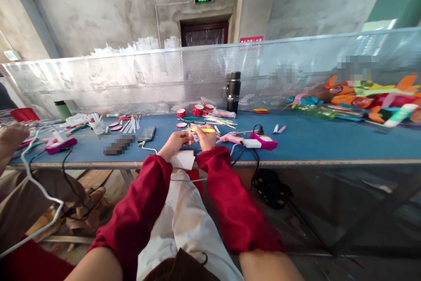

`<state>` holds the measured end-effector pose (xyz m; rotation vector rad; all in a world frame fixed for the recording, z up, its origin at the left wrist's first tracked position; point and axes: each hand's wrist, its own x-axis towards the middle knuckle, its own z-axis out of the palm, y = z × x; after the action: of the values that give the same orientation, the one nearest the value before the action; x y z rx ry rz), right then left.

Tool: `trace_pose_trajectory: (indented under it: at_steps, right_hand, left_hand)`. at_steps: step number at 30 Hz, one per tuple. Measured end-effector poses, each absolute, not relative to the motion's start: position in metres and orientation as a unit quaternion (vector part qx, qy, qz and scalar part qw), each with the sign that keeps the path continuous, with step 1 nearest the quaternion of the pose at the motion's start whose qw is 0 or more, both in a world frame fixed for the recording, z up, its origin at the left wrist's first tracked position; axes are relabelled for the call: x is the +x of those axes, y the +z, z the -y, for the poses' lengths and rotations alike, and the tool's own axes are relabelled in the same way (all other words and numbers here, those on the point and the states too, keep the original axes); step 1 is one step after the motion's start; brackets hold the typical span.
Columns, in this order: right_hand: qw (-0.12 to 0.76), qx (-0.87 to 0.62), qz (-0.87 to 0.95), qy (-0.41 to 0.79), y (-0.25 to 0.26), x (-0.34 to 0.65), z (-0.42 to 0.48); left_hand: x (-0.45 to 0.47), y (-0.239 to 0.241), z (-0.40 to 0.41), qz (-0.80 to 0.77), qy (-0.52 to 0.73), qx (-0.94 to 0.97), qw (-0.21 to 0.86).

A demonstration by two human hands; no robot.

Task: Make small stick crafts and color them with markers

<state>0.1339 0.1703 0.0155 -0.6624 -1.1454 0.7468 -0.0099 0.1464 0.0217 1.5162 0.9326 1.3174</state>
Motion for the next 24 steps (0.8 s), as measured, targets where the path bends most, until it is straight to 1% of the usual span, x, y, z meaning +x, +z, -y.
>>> trace_pose_trajectory:
  at_steps: [14, 24]
  right_hand:
    - [0.730, -0.309, 0.517, 0.325, 0.015, 0.136, -0.170]
    - [0.709, -0.341, 0.537, 0.304, 0.012, 0.142, -0.164]
  left_hand:
    - [-0.008, 0.021, -0.144, -0.392, 0.530, 0.619, 0.427]
    - [-0.011, 0.012, -0.147, -0.368, 0.537, 0.647, 0.396]
